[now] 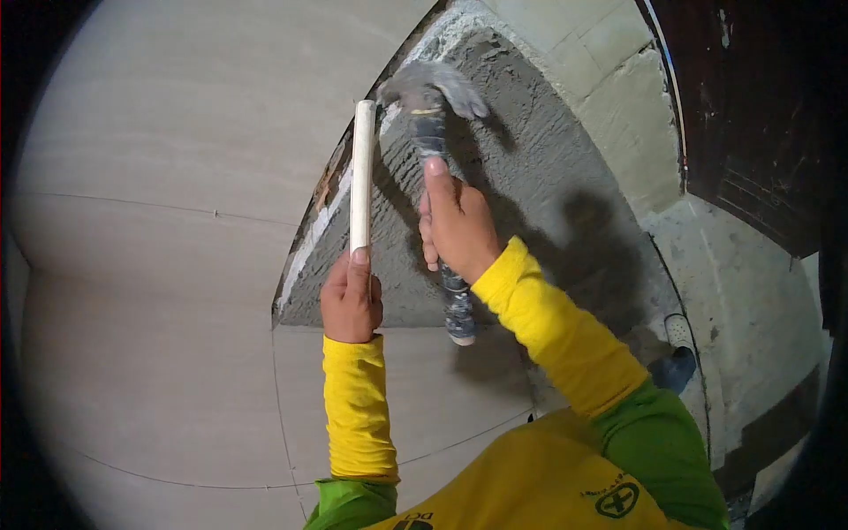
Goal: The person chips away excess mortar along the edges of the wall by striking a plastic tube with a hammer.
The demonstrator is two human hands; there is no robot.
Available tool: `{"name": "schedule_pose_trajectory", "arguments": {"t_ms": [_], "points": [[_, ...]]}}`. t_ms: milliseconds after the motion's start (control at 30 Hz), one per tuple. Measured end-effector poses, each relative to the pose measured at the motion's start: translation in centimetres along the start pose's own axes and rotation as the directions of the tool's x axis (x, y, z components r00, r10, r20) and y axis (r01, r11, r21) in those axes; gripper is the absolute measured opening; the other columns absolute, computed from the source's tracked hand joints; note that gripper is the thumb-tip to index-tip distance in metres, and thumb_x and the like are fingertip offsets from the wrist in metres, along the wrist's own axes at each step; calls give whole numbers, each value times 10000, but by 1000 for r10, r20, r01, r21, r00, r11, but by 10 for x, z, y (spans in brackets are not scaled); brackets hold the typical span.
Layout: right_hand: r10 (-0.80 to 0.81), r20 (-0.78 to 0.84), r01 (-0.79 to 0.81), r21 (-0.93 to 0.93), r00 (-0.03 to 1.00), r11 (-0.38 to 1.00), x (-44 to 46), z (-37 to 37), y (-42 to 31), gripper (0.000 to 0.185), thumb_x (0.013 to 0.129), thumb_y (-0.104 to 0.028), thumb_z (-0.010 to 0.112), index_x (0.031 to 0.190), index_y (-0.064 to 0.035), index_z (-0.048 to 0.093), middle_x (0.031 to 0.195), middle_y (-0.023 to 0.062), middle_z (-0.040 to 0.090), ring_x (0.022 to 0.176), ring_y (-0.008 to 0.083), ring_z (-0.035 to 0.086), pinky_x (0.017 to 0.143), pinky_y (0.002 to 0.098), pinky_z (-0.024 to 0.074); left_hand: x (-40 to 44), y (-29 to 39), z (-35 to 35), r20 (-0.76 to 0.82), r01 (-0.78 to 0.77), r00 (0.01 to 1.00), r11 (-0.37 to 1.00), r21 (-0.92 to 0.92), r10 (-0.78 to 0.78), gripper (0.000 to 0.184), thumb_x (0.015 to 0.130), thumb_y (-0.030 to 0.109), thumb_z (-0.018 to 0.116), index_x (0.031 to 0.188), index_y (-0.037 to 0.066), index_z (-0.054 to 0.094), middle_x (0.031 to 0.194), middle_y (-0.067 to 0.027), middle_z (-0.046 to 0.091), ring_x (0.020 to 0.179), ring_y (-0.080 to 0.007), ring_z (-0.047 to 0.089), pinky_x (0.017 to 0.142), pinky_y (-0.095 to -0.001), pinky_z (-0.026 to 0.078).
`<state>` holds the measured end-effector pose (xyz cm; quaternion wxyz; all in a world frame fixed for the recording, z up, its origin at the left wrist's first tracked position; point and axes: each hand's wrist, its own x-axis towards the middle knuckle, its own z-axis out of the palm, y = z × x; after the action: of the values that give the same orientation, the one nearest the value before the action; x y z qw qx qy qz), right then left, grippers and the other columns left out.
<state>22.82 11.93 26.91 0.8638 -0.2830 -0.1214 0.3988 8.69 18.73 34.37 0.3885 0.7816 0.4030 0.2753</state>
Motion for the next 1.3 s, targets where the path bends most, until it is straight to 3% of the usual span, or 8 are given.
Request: {"name": "schedule_pose_trajectory", "arguments": {"t_ms": [133,167,267,433,633,967,1133,1300], "points": [[-254,-146,266,71,956,961,5,17,21,597,974,-590,392,742,-46,473,537,44,469,384,151,463,377,313,417,-4,5,0,-31,45,999,998,40,-44,299,993,328,559,1013,37,628,566,64,386,446,-36,326,405,-217,232],[71,64,-71,5,995,997,6,6,15,596,974,-588,391,742,-45,472,535,47,467,383,154,464,374,316,415,-4,3,-1,-20,43,999,999,24,-42,304,990,333,563,1019,37,627,564,64,386,445,-37,326,403,-219,231],[133,69,-122,-142,989,982,3,-4,2,592,975,-569,394,741,-36,506,532,51,478,393,176,509,383,328,412,-5,-5,-8,-8,40,999,999,-13,-40,313,986,341,570,1029,37,626,562,64,386,444,-39,326,401,-222,234],[-112,-80,124,177,991,976,-17,17,18,511,991,-509,428,768,-53,485,524,23,452,379,143,456,380,303,396,-3,-13,-13,-43,13,999,1000,17,-12,298,967,417,567,980,123,615,533,55,410,370,-47,309,340,-223,225],[83,57,-81,-32,995,996,-6,10,23,601,974,-602,380,783,-40,478,559,43,475,392,154,479,383,308,417,-5,-12,-10,-18,-25,1000,1000,-11,24,289,974,359,577,1024,78,624,546,64,396,411,-39,323,371,-219,227],[-124,-75,137,197,989,971,-6,20,28,539,989,-537,414,719,-72,454,519,22,453,372,135,453,368,300,382,-7,-15,-10,-38,-39,998,999,9,39,309,990,274,573,1141,7,614,644,79,429,520,-12,351,452,-189,275],[195,49,-196,19,980,980,-3,10,3,556,976,-563,417,692,-86,445,528,18,440,374,138,435,371,297,385,-4,-17,-9,-55,-51,997,999,1,51,292,990,274,573,1124,19,623,632,85,421,509,-9,340,441,-190,260],[-19,-35,22,89,999,996,-3,22,22,622,960,-633,365,783,-46,468,539,51,456,377,157,465,377,323,421,-12,-5,-4,-62,45,997,998,-41,-47,259,989,267,574,1085,32,625,608,93,397,484,-5,328,427,-194,238]]}}
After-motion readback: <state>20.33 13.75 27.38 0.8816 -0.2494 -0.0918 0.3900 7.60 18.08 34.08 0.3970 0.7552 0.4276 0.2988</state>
